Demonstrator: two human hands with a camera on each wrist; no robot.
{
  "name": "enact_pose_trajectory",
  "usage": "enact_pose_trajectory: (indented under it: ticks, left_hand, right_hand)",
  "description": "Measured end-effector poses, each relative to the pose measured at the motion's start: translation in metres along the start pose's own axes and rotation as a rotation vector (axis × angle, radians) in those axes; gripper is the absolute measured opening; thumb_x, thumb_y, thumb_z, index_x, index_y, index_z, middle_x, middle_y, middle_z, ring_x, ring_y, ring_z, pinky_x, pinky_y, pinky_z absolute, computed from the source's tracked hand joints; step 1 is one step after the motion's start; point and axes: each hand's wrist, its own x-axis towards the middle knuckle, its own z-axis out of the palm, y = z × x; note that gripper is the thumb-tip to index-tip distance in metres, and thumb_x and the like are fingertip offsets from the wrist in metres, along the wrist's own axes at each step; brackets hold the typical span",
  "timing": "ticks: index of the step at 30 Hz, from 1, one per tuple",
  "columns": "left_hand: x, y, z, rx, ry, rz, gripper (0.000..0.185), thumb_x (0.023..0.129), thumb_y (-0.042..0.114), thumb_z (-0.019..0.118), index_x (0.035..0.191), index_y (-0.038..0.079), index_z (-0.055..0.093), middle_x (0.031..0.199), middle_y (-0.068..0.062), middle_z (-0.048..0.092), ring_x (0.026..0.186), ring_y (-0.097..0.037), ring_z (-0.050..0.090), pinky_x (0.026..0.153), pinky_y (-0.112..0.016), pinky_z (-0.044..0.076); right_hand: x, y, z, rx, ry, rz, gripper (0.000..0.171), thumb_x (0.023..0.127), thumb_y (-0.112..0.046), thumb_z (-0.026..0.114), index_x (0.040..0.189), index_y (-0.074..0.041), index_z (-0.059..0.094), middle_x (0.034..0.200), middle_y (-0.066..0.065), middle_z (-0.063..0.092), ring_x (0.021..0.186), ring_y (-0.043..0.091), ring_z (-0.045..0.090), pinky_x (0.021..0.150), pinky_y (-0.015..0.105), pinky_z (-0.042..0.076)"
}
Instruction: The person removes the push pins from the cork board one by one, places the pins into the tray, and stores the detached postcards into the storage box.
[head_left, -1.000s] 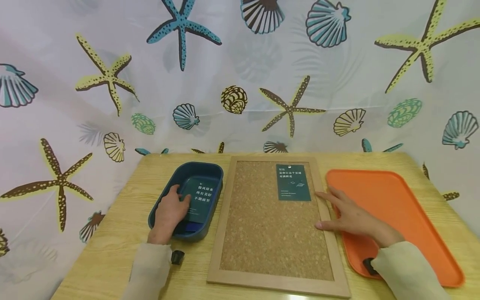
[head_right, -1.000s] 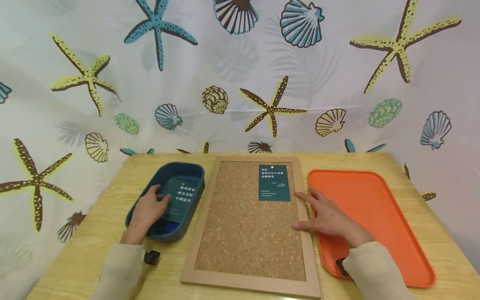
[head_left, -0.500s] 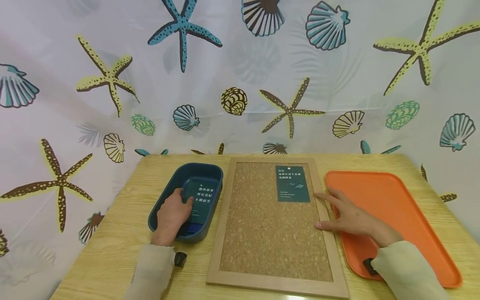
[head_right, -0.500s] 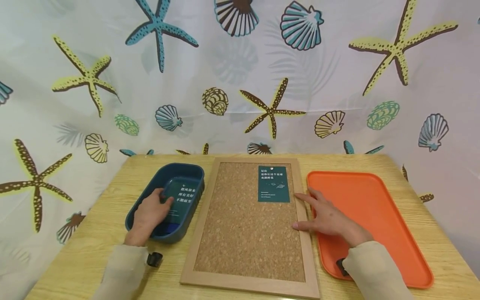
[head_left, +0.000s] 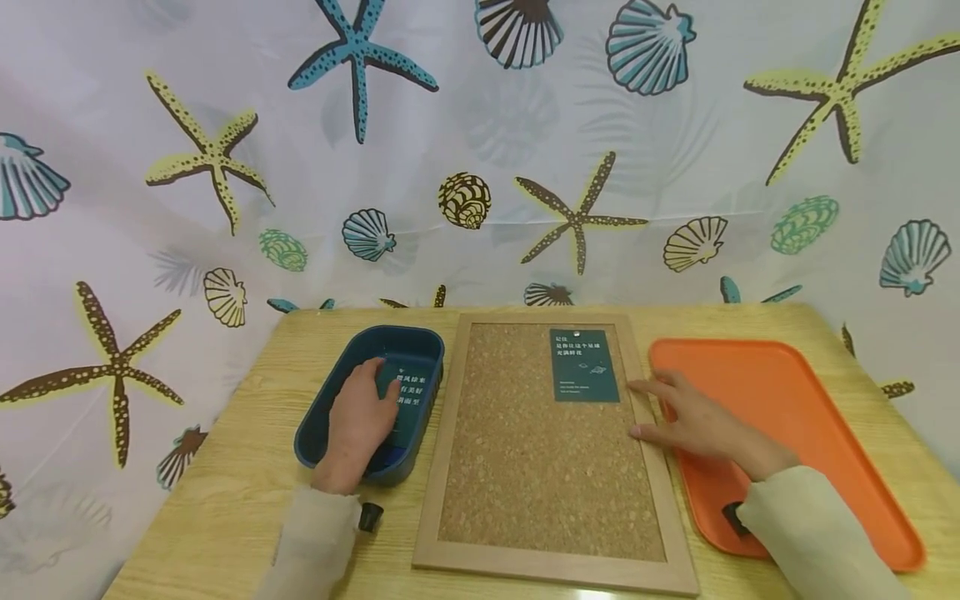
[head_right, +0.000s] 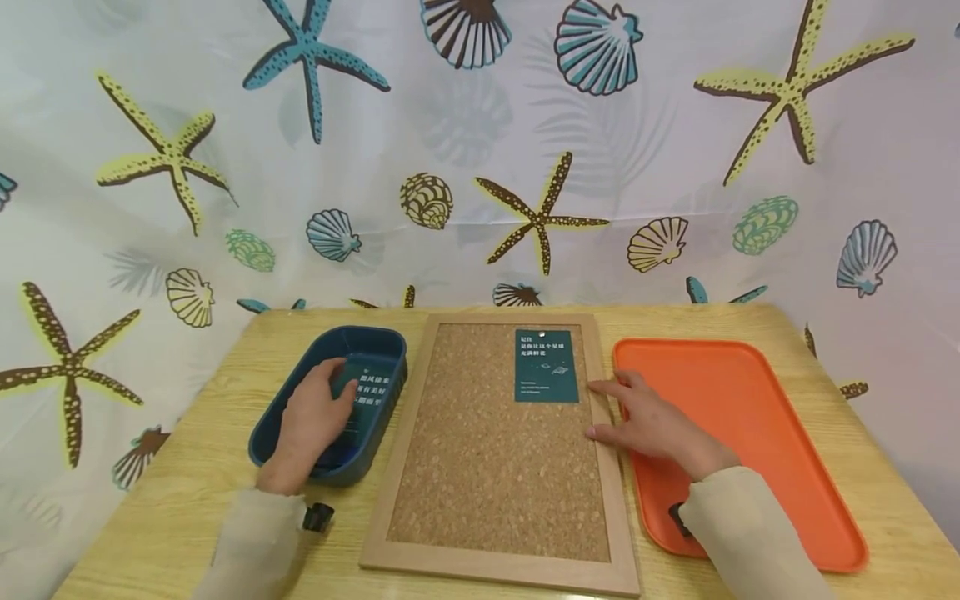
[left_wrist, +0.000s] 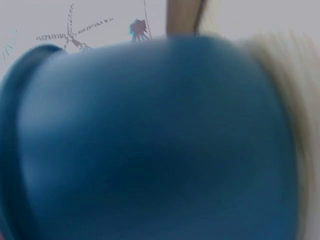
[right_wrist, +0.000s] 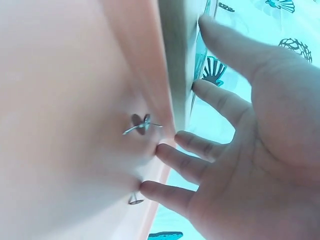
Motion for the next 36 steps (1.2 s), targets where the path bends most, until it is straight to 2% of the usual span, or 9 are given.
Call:
enact_pose_trajectory:
  ticks: [5,8,11,15,19,23,29,33,36]
  left_hand:
    - [-0.008,0.02,0.006,-0.116,0.077,0.114,0.044,0.106,0.02,0.059,0.147,0.005,0.055,0.147,-0.019,0.059,0.124,-0.039,0.065,0.095,-0.056,0.057]
    - [-0.013,0.03,0.009,-0.158,0.09,0.16,0.041,0.106,0.02,0.06,0.145,0.007,0.057,0.145,-0.017,0.062,0.12,-0.038,0.067,0.093,-0.055,0.058]
    - [-0.018,0.041,0.012,-0.188,0.07,0.194,0.04,0.107,0.021,0.059,0.145,0.008,0.058,0.143,-0.015,0.064,0.121,-0.036,0.067,0.094,-0.054,0.058]
    - [-0.023,0.057,0.017,-0.218,0.043,0.226,0.038,0.107,0.02,0.059,0.144,0.009,0.059,0.141,-0.012,0.064,0.131,-0.033,0.062,0.104,-0.053,0.055]
    - [-0.024,0.075,0.025,-0.228,0.029,0.268,0.035,0.107,0.018,0.059,0.141,0.01,0.062,0.139,-0.01,0.066,0.131,-0.03,0.062,0.106,-0.051,0.054]
    - [-0.023,0.089,0.034,-0.244,0.013,0.311,0.033,0.106,0.017,0.06,0.139,0.012,0.064,0.136,-0.007,0.067,0.129,-0.027,0.063,0.106,-0.049,0.055]
    - [-0.021,0.102,0.045,-0.257,-0.021,0.371,0.03,0.106,0.015,0.06,0.135,0.012,0.066,0.133,-0.008,0.068,0.126,-0.028,0.065,0.102,-0.048,0.057]
    - [-0.016,0.108,0.052,-0.239,-0.042,0.418,0.028,0.105,0.012,0.061,0.132,0.007,0.068,0.129,-0.012,0.07,0.122,-0.029,0.067,0.101,-0.047,0.058]
    - [-0.012,0.112,0.058,-0.212,-0.06,0.416,0.028,0.105,0.013,0.062,0.131,0.007,0.069,0.129,-0.011,0.071,0.122,-0.028,0.067,0.102,-0.044,0.058]
  right_hand:
    - [0.005,-0.002,-0.004,-0.01,0.004,0.012,0.072,0.096,-0.052,0.071,0.151,-0.008,0.053,0.156,0.036,0.032,0.13,0.053,0.054,0.1,0.069,0.048]
    - [0.006,-0.003,-0.003,0.005,0.007,0.016,0.07,0.097,-0.05,0.07,0.15,-0.008,0.054,0.155,0.035,0.033,0.129,0.051,0.055,0.1,0.068,0.049]
    - [0.008,-0.003,-0.002,0.019,0.004,0.024,0.07,0.098,-0.049,0.07,0.15,-0.006,0.054,0.154,0.035,0.033,0.127,0.051,0.055,0.099,0.066,0.05]
    - [0.011,-0.003,-0.003,0.028,0.001,0.041,0.069,0.098,-0.049,0.069,0.15,-0.005,0.054,0.153,0.033,0.034,0.123,0.046,0.058,0.096,0.062,0.053]
    - [0.013,-0.002,-0.006,0.031,0.003,0.071,0.068,0.098,-0.047,0.071,0.149,-0.005,0.055,0.151,0.031,0.037,0.119,0.042,0.059,0.096,0.061,0.053]
    - [0.017,-0.002,-0.008,0.013,0.021,0.106,0.064,0.098,-0.046,0.071,0.146,-0.006,0.058,0.147,0.031,0.043,0.121,0.045,0.058,0.098,0.065,0.051]
    - [0.026,-0.001,-0.011,0.004,0.072,0.111,0.056,0.102,-0.04,0.067,0.145,-0.005,0.059,0.148,0.035,0.048,0.128,0.053,0.055,0.096,0.068,0.051]
    - [0.032,-0.001,-0.012,0.063,0.101,0.11,0.054,0.104,-0.039,0.063,0.146,-0.005,0.058,0.149,0.032,0.051,0.13,0.054,0.055,0.095,0.067,0.053]
    - [0.036,-0.003,-0.012,0.105,0.123,0.121,0.055,0.105,-0.039,0.062,0.147,-0.005,0.057,0.15,0.029,0.053,0.133,0.053,0.053,0.097,0.066,0.053]
